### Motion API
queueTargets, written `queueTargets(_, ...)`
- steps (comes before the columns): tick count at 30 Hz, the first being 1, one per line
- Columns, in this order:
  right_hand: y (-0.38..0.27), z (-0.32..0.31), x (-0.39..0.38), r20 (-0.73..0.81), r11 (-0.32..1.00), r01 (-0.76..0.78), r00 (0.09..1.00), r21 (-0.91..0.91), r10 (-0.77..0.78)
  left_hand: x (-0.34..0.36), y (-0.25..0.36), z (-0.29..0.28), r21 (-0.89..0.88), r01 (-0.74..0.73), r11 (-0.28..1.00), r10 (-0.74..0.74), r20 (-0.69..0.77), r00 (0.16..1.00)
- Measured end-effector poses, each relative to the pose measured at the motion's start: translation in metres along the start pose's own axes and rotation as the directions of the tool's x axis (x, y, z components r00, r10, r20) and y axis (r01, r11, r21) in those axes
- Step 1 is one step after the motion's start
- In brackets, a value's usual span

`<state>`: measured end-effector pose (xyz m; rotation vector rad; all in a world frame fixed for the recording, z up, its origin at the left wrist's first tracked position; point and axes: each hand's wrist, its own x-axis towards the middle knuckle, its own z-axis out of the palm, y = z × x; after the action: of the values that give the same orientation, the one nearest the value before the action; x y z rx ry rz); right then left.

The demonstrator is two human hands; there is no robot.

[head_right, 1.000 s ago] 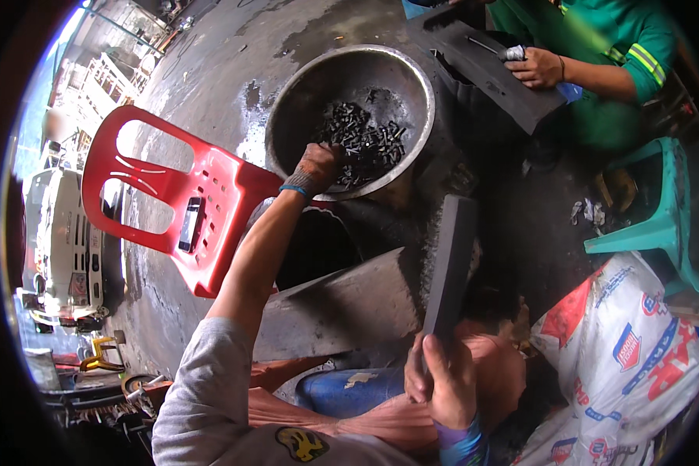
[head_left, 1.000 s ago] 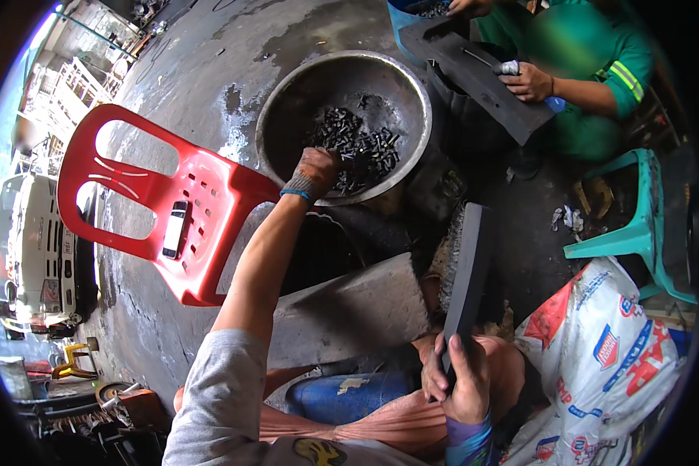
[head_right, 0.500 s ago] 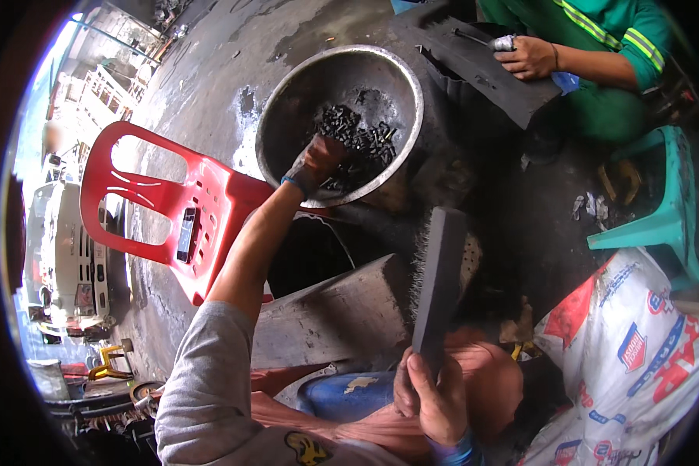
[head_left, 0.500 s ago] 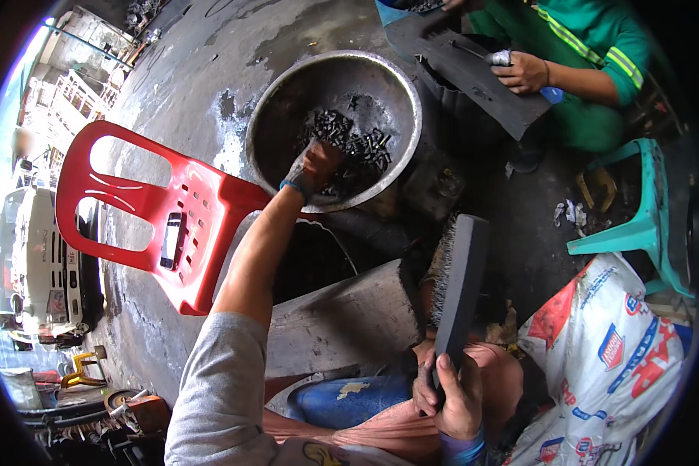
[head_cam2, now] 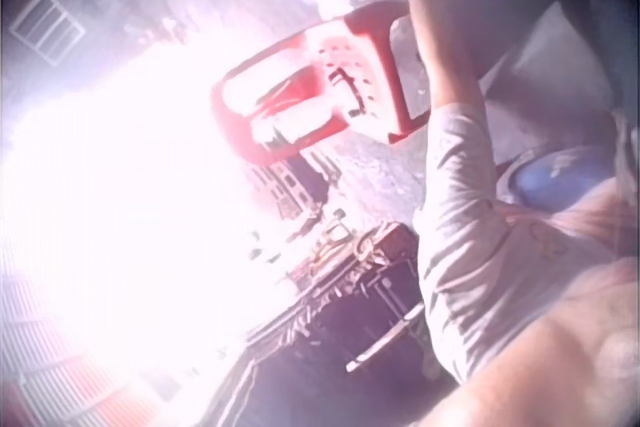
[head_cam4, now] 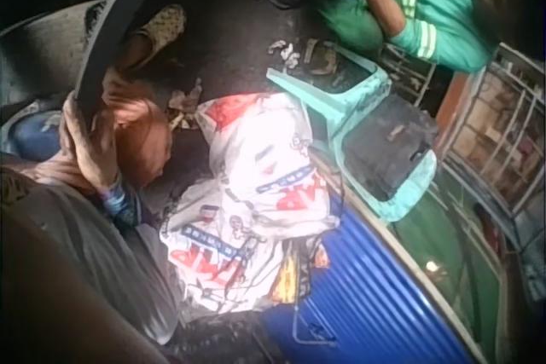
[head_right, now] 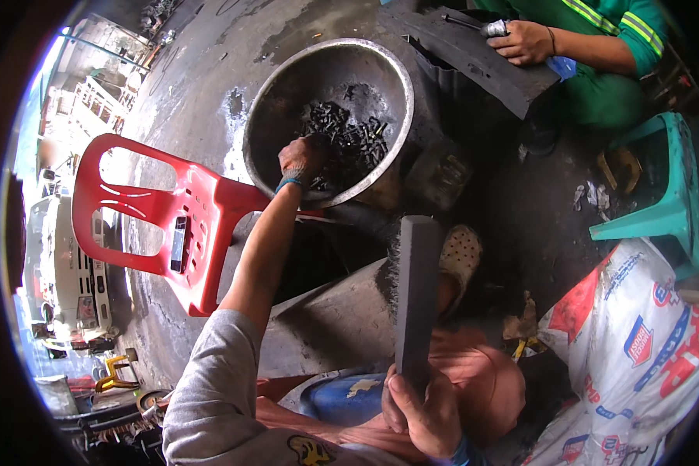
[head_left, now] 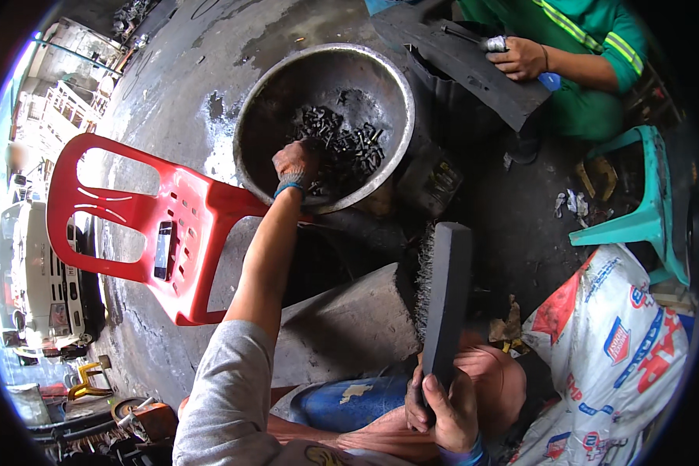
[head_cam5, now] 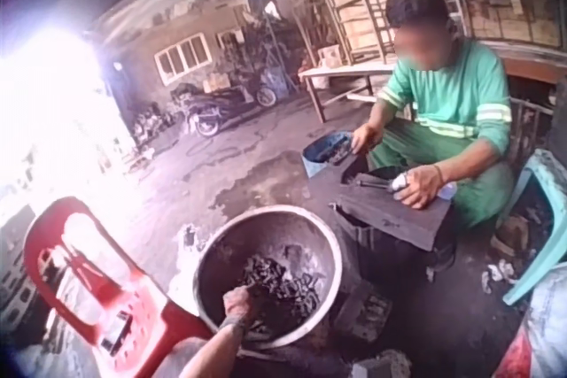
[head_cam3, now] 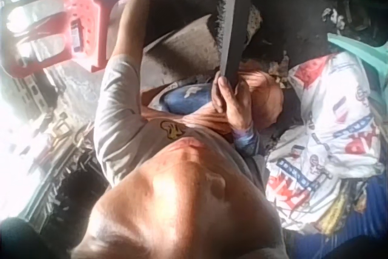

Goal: Cleaning and preparing a rubber tire patch or section using a wire brush and manual tools.

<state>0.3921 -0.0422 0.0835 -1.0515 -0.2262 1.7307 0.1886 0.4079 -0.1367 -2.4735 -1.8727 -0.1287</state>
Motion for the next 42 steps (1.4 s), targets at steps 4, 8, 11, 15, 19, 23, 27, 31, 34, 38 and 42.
queueTargets(4, -0.001, 0.004, 0.004, -0.068, 0.999, 0.010, 0.998, 0.042, -0.007, 0.028, -0.030, 0.029, 0.274, -0.122, 0.954, 0.114, 0.042, 0.993)
queueTargets(8, 0.004, -0.004, 0.007, -0.003, 0.987, -0.101, 0.995, 0.123, 0.102, 0.043, -0.071, 0.038, 0.445, -0.176, 0.878, 0.229, -0.067, 0.971)
queueTargets(11, -0.004, 0.007, 0.004, -0.128, 0.995, -0.100, 0.987, 0.001, 0.100, 0.045, -0.048, 0.044, 0.397, -0.272, 0.877, 0.367, -0.186, 0.912)
queueTargets(15, 0.004, -0.002, 0.007, -0.100, 0.995, -0.092, 0.990, 0.039, 0.096, 0.042, -0.020, 0.000, 0.202, -0.214, 0.956, 0.228, -0.045, 0.973)
queueTargets(19, -0.003, 0.014, 0.009, -0.146, 0.996, -0.092, 0.985, -0.018, 0.089, 0.048, -0.045, 0.003, 0.104, -0.135, 0.985, 0.133, 0.025, 0.991)
queueTargets(23, -0.003, 0.015, 0.014, -0.161, 0.995, -0.094, 0.983, -0.030, 0.088, 0.044, -0.040, -0.001, -0.077, -0.141, 0.987, 0.145, 0.050, 0.988)
queueTargets(27, -0.003, 0.018, 0.014, -0.147, 0.997, -0.072, 0.987, -0.034, 0.066, 0.049, -0.035, -0.010, -0.093, -0.057, 0.994, 0.073, 0.186, 0.980)
queueTargets(31, 0.006, 0.013, 0.014, -0.140, 0.998, 0.036, 0.990, 0.060, -0.027, 0.045, -0.014, -0.016, 0.008, 0.017, 1.000, -0.018, 0.198, 0.980)
queueTargets(34, 0.009, 0.010, 0.012, -0.079, 0.997, 0.014, 0.997, 0.082, -0.008, 0.015, -0.033, -0.058, -0.150, 0.206, 0.967, -0.164, 0.252, 0.954)
queueTargets(38, 0.007, 0.008, -0.003, -0.122, 1.000, 0.017, 0.992, 0.000, -0.017, -0.041, -0.008, -0.126, -0.396, 0.256, 0.882, -0.135, 0.308, 0.942)
queueTargets(42, 0.014, 0.007, -0.008, -0.111, 0.981, 0.081, 0.989, -0.177, -0.102, -0.171, -0.001, -0.207, -0.762, 0.132, 0.634, 0.013, 0.182, 0.983)
